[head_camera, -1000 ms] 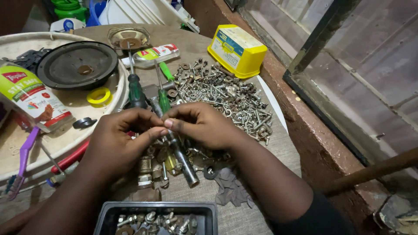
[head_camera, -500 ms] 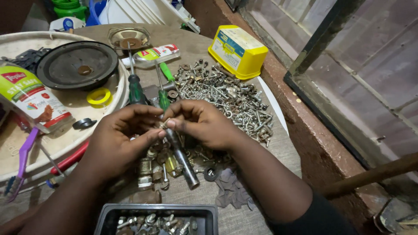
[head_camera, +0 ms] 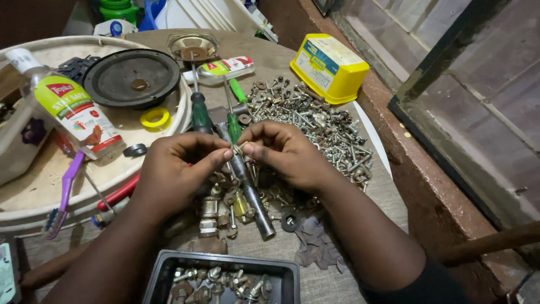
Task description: Sorting through a pile of various metal hardware components on a workbench to find specific items.
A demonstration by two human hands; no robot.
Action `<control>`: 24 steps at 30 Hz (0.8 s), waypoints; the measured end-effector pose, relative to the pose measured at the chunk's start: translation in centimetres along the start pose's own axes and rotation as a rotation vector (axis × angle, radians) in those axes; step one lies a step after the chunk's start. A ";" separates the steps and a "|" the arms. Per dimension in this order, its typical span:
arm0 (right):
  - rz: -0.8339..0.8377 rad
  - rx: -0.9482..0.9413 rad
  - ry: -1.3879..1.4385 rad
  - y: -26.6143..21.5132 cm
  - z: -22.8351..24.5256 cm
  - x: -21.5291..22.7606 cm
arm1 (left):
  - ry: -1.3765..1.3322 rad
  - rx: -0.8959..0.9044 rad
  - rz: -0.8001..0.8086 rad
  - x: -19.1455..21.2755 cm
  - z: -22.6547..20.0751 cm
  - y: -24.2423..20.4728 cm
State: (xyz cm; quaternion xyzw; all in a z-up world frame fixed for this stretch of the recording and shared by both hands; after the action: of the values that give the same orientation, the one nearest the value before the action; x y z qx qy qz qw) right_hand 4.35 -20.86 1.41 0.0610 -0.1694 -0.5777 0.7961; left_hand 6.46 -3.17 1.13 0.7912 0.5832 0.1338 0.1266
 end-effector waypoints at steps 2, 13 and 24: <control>-0.004 0.004 -0.003 0.0 0.6 -0.2 | 0.008 0.009 0.014 -0.2 -0.1 0.0; -0.049 0.015 -0.100 -0.3 0.0 -0.5 | 0.127 -0.043 0.024 -0.1 -0.9 -0.4; -0.108 -0.008 -0.114 -0.2 0.4 -0.7 | 0.217 -0.245 0.100 -0.8 -3.1 -0.6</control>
State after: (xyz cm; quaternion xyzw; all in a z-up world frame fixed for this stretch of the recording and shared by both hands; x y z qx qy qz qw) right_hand 3.86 -20.17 1.59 0.0335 -0.2086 -0.6230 0.7531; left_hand 4.55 -3.57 3.77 0.7786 0.5327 0.2948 0.1517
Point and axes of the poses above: each hand's wrist, its own y-axis towards the middle knuckle, its own x-axis out of the back of the hand, z = x × y, the point moved 7 cm from there along y, towards the middle knuckle, and after that the axes turned 6 degrees about -y, right-handed, at the moved point
